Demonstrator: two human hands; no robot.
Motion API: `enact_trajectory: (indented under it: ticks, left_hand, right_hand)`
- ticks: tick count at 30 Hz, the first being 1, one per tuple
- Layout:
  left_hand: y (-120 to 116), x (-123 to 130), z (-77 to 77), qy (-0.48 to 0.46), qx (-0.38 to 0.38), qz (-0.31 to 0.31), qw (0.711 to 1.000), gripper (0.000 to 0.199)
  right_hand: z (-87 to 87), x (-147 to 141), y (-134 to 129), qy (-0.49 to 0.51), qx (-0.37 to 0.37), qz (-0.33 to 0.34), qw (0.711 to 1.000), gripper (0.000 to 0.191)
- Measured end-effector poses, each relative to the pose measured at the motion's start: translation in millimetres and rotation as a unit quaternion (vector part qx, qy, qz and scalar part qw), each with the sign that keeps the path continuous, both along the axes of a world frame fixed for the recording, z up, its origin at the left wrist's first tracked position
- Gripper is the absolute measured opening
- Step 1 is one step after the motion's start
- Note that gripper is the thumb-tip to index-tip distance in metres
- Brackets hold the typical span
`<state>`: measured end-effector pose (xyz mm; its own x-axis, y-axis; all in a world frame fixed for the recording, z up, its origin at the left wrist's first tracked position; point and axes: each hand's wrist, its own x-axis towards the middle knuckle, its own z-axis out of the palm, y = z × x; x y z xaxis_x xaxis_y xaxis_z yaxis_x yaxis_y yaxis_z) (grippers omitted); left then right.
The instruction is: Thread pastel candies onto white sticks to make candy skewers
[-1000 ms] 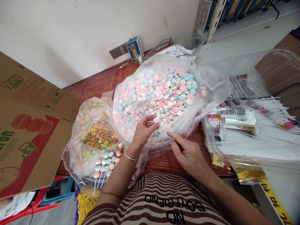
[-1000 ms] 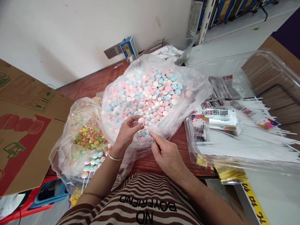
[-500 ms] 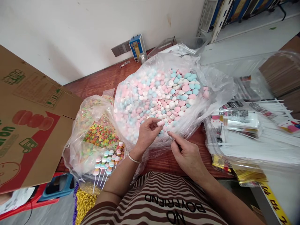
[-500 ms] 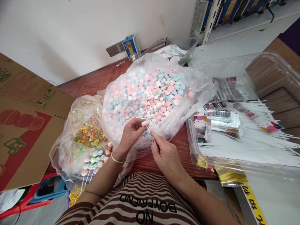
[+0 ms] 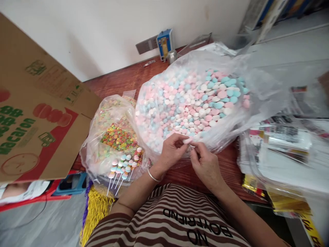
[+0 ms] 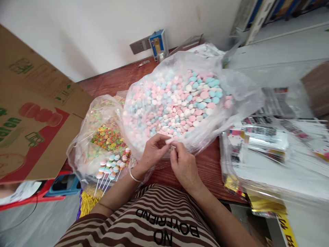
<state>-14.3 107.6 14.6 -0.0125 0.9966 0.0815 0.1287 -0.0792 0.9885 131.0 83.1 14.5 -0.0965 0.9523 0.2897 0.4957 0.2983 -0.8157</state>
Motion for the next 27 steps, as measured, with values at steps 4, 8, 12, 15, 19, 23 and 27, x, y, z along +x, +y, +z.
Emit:
enact_trajectory:
  ticks: [4, 8, 12, 15, 19, 23, 27]
  left_hand:
    - [-24.4, -14.8, 7.7, 0.075, 0.028, 0.002, 0.997, 0.042]
    - [-41.1, -73.8, 18.1, 0.208, 0.081, 0.143, 0.964, 0.05]
    - [-37.2, -170.4, 3.9, 0.385, 0.016, 0.312, 0.868, 0.021]
    - [-21.9, -235.1, -14.7, 0.445, -0.073, 0.328, 0.83, 0.024]
    - [3.3, -280.1, -28.8, 0.475, -0.103, 0.302, 0.82, 0.032]
    - [25.1, -289.2, -34.3, 0.498, -0.12, 0.248, 0.822, 0.021]
    - [39.6, -286.9, -41.8, 0.516, -0.156, 0.264, 0.8, 0.018]
  right_hand:
    - [-7.7, -8.4, -1.5, 0.059, -0.026, 0.0, 0.998, 0.018]
    - [-13.1, -9.8, -7.2, 0.076, -0.068, 0.012, 0.995, 0.023]
    - [-14.9, -10.5, -10.1, 0.072, -0.085, 0.029, 0.993, 0.023]
    - [-13.1, -16.1, -10.4, 0.07, -0.085, 0.055, 0.992, 0.02]
    - [-11.2, -24.1, -10.2, 0.07, -0.082, 0.084, 0.991, 0.017]
    - [-11.8, -27.3, -10.0, 0.064, -0.082, 0.088, 0.991, 0.017]
    - [-11.4, -30.4, -10.1, 0.059, -0.078, 0.086, 0.991, 0.016]
